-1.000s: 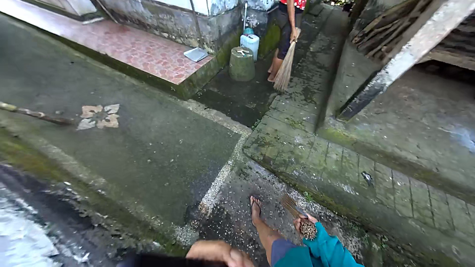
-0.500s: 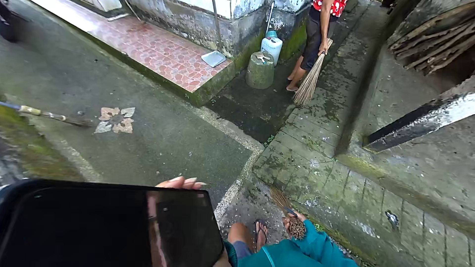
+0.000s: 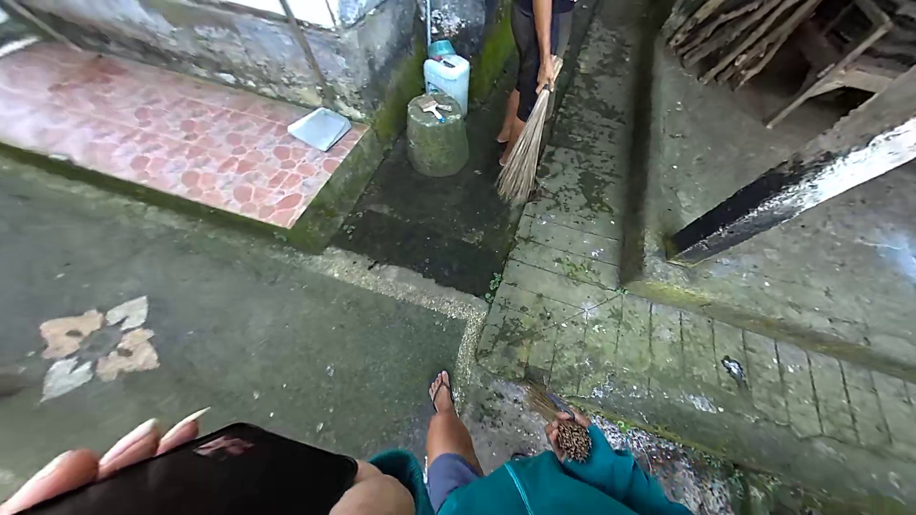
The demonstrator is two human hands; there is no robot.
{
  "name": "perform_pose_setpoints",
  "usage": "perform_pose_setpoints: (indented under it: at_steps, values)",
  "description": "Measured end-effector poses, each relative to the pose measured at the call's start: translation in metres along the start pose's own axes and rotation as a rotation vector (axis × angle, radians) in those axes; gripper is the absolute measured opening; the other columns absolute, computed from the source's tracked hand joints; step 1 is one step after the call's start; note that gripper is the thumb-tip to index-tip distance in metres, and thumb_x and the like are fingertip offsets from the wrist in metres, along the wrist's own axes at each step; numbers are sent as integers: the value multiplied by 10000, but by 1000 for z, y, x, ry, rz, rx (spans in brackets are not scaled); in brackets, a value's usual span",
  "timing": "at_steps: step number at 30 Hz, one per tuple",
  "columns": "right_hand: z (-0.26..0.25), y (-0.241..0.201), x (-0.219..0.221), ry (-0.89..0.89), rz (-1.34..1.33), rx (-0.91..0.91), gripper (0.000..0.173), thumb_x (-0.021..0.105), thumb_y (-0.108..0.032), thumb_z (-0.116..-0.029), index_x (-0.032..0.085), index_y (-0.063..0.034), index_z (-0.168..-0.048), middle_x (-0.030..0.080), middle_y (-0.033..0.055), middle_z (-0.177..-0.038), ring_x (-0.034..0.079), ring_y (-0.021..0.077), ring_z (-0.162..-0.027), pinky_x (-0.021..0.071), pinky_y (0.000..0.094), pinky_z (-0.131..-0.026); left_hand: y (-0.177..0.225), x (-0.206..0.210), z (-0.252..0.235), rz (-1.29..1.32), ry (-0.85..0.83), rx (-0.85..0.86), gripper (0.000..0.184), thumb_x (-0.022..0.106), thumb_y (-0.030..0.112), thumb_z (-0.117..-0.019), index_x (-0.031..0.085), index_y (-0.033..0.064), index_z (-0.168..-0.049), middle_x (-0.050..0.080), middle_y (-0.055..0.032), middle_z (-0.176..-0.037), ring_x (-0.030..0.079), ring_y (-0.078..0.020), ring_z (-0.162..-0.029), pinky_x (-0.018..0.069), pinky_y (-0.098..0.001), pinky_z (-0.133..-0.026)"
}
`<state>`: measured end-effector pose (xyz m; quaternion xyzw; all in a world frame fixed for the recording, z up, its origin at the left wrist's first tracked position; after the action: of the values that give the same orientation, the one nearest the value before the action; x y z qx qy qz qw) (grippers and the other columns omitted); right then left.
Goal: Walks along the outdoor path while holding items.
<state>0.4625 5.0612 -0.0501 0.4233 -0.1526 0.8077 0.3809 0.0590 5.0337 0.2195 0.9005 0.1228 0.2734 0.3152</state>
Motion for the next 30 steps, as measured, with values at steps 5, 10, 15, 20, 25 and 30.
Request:
perform_pose_setpoints:
  at_steps: [5,10,15,20,25,30]
  values:
    - [-23,-15,77,-334,27,-158,279,656,-251,-948,793,-30,-1047,783,115,-920,774,191,-872,619,283,-857,-39,126,-156,-86,287,-4,463,766,375,-879,592,115,-1221,683,82,-1180,630,-45,-1165,463,-279,-1081]
    - [-7,-29,162,-292,38,-421,249,662,-226,-936,790,-27,-1014,781,104,-903,769,173,-859,611,265,-857,-99,143,-252,80,117,-16,293,735,276,-925,633,103,-1138,713,114,-1088,660,3,-1068,510,-207,-991]
    - [4,-43,192,-232,-150,-583,221,718,-164,-890,758,12,-1017,749,98,-855,747,139,-784,604,204,-771,-143,199,-276,237,177,-72,257,696,274,-944,619,73,-1084,708,109,-984,665,43,-973,520,-150,-899]
    - [-3,-55,208,-146,-349,-660,252,748,-145,-827,729,42,-996,730,105,-797,738,134,-708,602,189,-693,-183,244,-285,19,79,-36,572,622,480,-975,508,-19,-1229,665,117,-1084,599,74,-1098,462,-162,-998]
    - [-32,-112,194,-238,-415,-649,284,762,-155,-824,735,49,-1020,741,129,-836,754,171,-759,617,223,-747,-244,279,-294,-244,-15,121,799,486,524,-1026,310,-116,-1471,520,-74,-1424,436,-49,-1372,355,-275,-1155]
    - [-74,-224,218,-317,-374,-688,232,747,-178,-844,766,19,-967,758,121,-837,767,179,-792,623,232,-776,-291,371,-323,-310,-21,207,796,484,522,-1035,287,-98,-1493,523,-129,-1422,511,-57,-1306,415,-273,-1092]
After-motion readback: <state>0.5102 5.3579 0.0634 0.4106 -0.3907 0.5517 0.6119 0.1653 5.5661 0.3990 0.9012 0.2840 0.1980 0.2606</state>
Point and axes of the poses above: each hand's wrist, its own z-axis away from the middle knuckle, its own x-axis out of the palm, y = z × x, the point moved 5 cm from there along -z, towards the middle knuckle
